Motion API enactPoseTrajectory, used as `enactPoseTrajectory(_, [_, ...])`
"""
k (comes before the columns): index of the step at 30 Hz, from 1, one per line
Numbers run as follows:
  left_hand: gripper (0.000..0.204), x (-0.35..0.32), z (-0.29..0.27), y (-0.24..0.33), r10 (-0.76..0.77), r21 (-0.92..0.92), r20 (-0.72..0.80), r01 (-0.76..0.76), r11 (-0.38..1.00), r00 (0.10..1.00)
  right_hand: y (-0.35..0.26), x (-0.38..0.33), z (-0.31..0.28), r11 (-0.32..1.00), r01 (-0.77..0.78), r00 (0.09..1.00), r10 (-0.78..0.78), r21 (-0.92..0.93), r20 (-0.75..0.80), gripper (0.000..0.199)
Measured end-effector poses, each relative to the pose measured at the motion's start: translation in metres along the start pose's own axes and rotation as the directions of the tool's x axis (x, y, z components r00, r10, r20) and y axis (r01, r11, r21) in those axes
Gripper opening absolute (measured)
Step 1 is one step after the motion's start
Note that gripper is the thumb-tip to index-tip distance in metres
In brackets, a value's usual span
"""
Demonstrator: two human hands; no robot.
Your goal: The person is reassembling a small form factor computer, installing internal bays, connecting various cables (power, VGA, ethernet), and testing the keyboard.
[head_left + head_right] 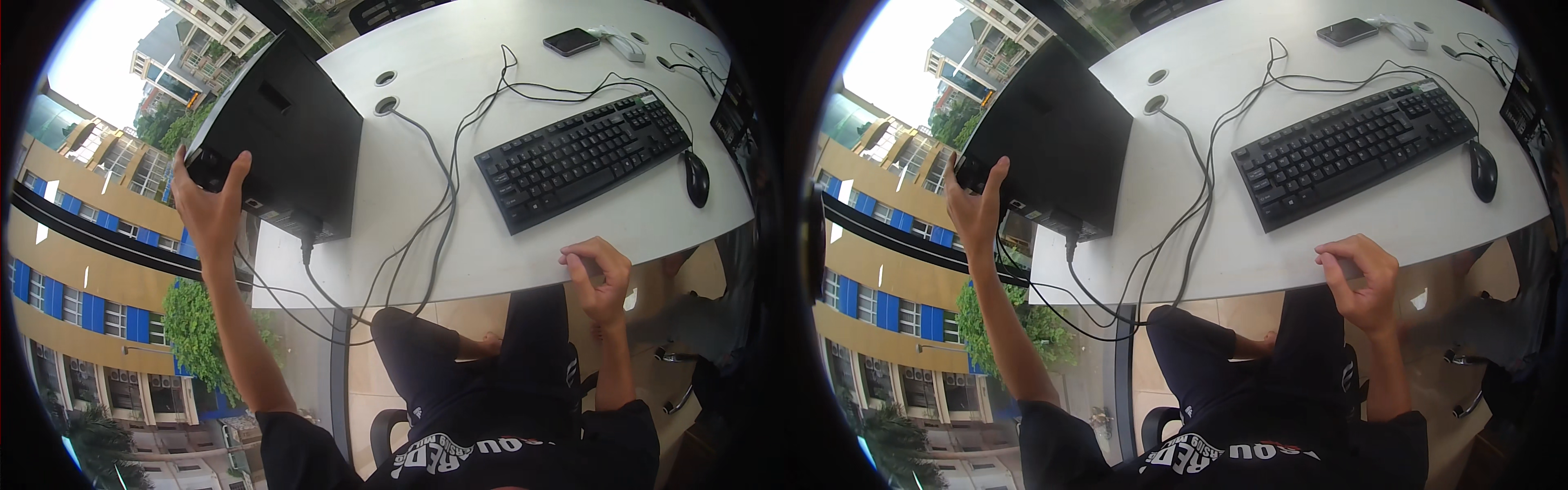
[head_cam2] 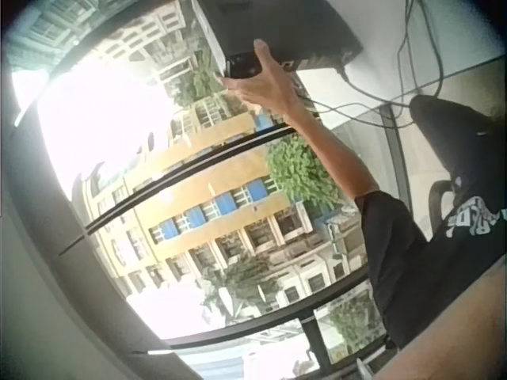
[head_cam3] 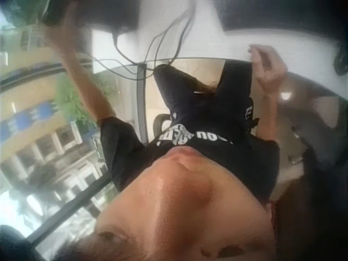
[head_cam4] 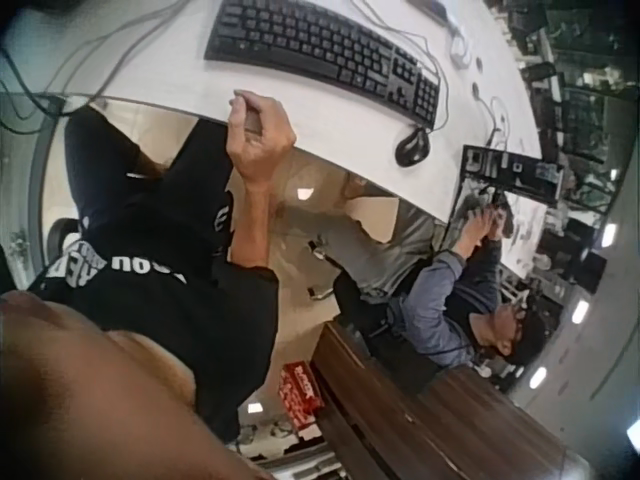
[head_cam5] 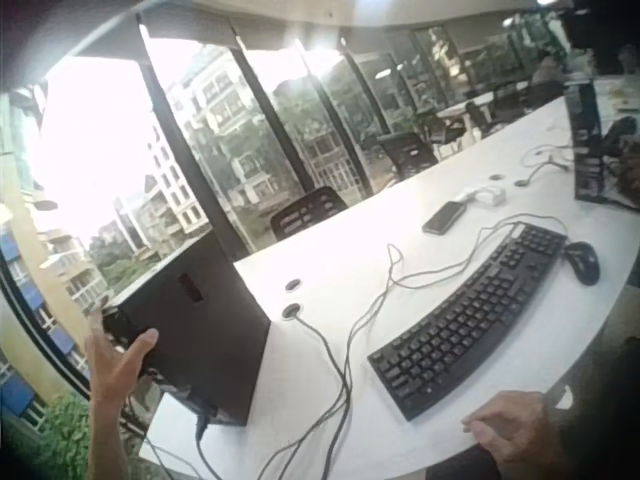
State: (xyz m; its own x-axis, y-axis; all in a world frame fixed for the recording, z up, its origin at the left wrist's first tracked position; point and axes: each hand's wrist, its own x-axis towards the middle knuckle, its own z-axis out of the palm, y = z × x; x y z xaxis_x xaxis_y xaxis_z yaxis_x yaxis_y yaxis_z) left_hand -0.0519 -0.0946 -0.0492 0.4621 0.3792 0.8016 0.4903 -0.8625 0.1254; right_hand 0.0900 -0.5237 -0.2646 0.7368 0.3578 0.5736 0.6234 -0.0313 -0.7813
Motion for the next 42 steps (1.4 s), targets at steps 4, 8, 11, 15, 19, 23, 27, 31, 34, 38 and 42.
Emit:
enactPoseTrajectory(4, [0.098,0.018,-0.005,-0.048,-0.039,-0.253,0.195,0.089,0.963,0.98,-0.001,0.001,-0.002,1.0,-0.005,1.0,0.005,-0.025,0.001,0.01])
enactPoseTrajectory(8, [0.099,0.035,-0.016,-0.092,-0.024,-0.292,0.325,0.124,0.948,0.945,-0.003,0.003,0.0,0.999,-0.047,0.999,0.047,-0.014,-0.007,0.01])
enactPoseTrajectory(11, [0.1,0.046,-0.019,-0.115,-0.054,-0.351,0.436,0.225,0.909,0.898,-0.003,0.003,0.003,0.998,-0.07,0.997,0.07,-0.002,-0.015,0.01])
enactPoseTrajectory(15, [0.094,0.047,-0.018,-0.124,-0.02,-0.34,0.463,0.198,0.919,0.886,-0.006,0.004,0.006,0.997,-0.066,0.998,0.065,-0.028,-0.012,0.011])
enactPoseTrajectory(19, [0.098,0.051,-0.013,-0.14,-0.012,-0.407,0.511,0.254,0.877,0.86,-0.007,0.0,0.004,0.996,-0.075,0.997,0.073,-0.055,-0.037,0.01])
enactPoseTrajectory(23, [0.092,0.044,-0.019,-0.147,-0.01,-0.346,0.532,0.229,0.91,0.846,-0.005,0.006,0.004,0.997,-0.027,1.0,0.026,-0.076,-0.014,0.008])
enactPoseTrajectory(27, [0.089,0.048,-0.021,-0.149,-0.014,-0.299,0.509,0.192,0.935,0.86,-0.01,0.011,-0.005,0.994,-0.044,0.999,0.042,-0.095,-0.023,0.006])
enactPoseTrajectory(31, [0.075,0.041,-0.022,-0.111,0.198,0.415,0.064,-0.206,0.886,0.978,-0.002,0.044,-0.03,0.982,0.078,0.991,-0.059,-0.169,0.119,0.011])
enactPoseTrajectory(34, [0.046,0.004,0.029,0.006,0.216,-0.11,-0.016,-0.217,0.97,0.976,0.014,0.078,-0.058,0.882,0.201,0.973,-0.128,-0.427,0.193,0.031])
enactPoseTrajectory(38, [0.032,-0.062,0.112,0.143,0.542,-0.454,0.251,-0.397,0.798,0.802,0.05,0.082,-0.062,0.67,0.367,0.916,-0.138,-0.645,0.377,0.068])
enactPoseTrajectory(42, [0.034,-0.095,0.199,0.146,0.58,-0.452,0.212,-0.447,0.772,0.787,0.052,0.082,-0.042,0.693,0.357,0.918,-0.135,-0.626,0.374,0.076])
